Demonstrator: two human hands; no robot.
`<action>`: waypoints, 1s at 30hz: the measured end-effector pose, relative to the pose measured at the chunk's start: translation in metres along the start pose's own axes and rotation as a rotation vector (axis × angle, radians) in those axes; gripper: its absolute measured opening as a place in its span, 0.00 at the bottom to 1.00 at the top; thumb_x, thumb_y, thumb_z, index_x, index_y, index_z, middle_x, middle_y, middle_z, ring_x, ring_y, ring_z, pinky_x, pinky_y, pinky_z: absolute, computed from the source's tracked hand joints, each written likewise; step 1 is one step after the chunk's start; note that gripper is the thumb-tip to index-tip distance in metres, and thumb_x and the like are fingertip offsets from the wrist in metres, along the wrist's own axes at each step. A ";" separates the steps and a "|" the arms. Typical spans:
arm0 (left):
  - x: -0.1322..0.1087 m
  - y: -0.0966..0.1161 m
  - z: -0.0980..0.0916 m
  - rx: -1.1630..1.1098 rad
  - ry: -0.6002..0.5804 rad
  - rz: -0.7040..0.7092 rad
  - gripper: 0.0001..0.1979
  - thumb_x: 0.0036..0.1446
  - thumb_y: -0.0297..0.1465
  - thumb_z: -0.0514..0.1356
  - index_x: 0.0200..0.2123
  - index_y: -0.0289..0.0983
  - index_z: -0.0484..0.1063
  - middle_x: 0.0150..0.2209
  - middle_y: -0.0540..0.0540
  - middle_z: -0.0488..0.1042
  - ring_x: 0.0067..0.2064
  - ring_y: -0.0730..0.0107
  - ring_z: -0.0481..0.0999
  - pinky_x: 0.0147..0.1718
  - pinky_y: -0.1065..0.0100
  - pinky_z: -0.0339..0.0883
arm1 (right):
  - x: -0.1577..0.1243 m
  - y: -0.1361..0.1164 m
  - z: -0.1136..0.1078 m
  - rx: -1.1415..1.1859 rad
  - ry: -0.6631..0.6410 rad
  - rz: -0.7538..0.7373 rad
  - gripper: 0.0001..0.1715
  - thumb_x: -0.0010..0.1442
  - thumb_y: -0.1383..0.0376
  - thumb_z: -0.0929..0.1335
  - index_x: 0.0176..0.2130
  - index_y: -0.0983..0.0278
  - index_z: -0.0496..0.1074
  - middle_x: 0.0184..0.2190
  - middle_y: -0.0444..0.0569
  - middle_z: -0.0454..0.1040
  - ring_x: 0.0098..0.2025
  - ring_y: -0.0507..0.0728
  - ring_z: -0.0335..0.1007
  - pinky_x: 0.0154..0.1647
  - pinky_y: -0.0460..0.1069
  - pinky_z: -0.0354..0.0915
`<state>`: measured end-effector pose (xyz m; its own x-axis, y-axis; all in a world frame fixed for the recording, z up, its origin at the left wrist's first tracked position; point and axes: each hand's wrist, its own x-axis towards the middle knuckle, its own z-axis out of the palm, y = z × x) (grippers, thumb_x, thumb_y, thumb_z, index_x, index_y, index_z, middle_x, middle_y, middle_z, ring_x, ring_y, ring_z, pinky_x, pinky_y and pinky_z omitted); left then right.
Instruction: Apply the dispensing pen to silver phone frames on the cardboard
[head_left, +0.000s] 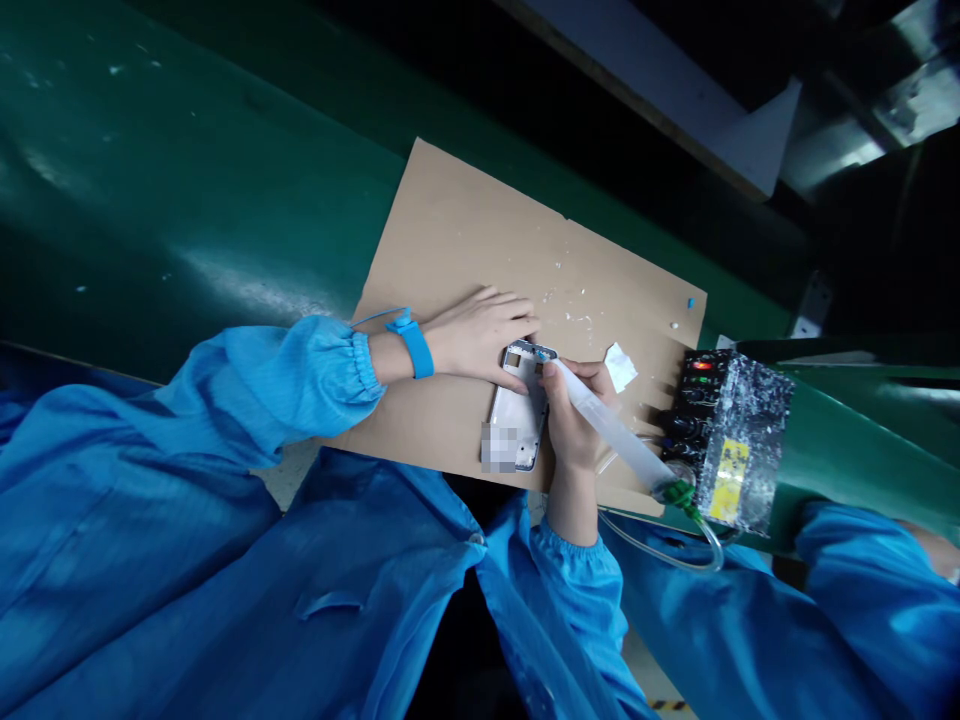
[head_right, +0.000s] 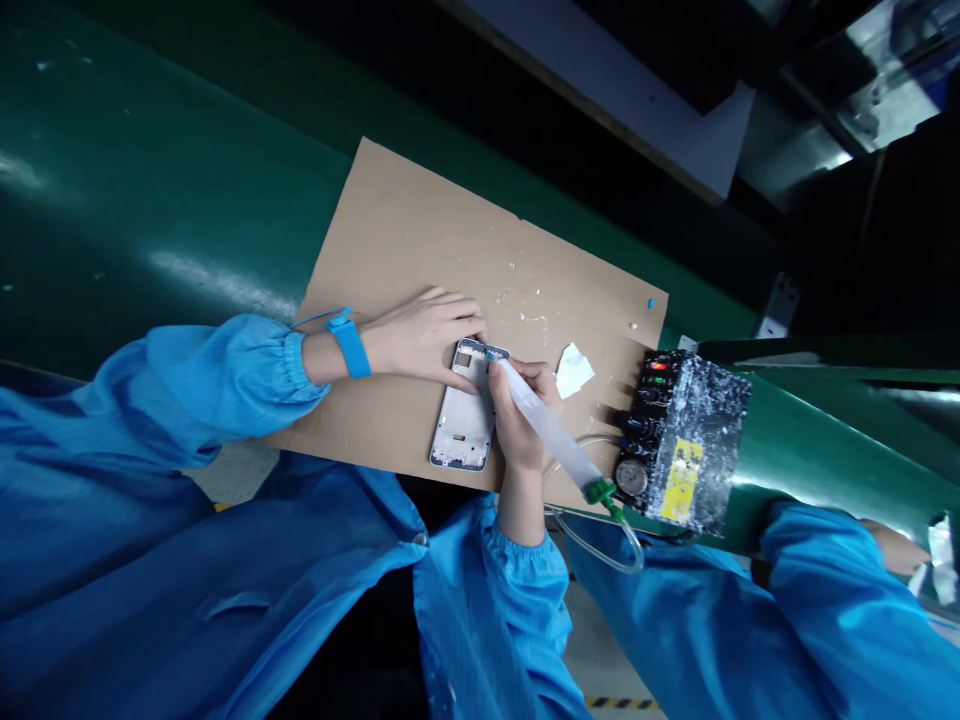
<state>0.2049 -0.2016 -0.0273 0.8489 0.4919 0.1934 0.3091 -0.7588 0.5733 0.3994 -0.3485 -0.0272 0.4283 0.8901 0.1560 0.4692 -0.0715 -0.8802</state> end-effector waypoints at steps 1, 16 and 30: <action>0.000 0.000 0.000 -0.001 0.003 0.001 0.27 0.64 0.55 0.73 0.52 0.40 0.78 0.55 0.39 0.81 0.56 0.48 0.78 0.53 0.54 0.62 | 0.000 0.000 0.000 0.009 -0.002 0.002 0.28 0.72 0.40 0.79 0.44 0.61 0.78 0.39 0.50 0.84 0.40 0.63 0.83 0.42 0.59 0.79; -0.001 -0.001 0.000 -0.003 0.007 0.011 0.27 0.66 0.56 0.71 0.52 0.40 0.78 0.55 0.39 0.81 0.56 0.49 0.78 0.54 0.55 0.62 | 0.001 -0.003 0.001 0.002 -0.001 -0.036 0.29 0.74 0.40 0.79 0.42 0.61 0.76 0.36 0.49 0.81 0.37 0.61 0.80 0.40 0.58 0.79; -0.001 0.000 0.000 0.006 0.021 0.011 0.26 0.64 0.55 0.73 0.52 0.40 0.79 0.54 0.40 0.81 0.56 0.49 0.78 0.54 0.54 0.63 | 0.001 -0.001 0.000 0.013 0.003 -0.042 0.29 0.74 0.40 0.79 0.41 0.61 0.75 0.34 0.48 0.80 0.35 0.60 0.79 0.37 0.56 0.76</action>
<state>0.2039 -0.2022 -0.0277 0.8433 0.4922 0.2160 0.3026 -0.7668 0.5661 0.3994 -0.3472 -0.0266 0.4107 0.8910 0.1937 0.4769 -0.0288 -0.8785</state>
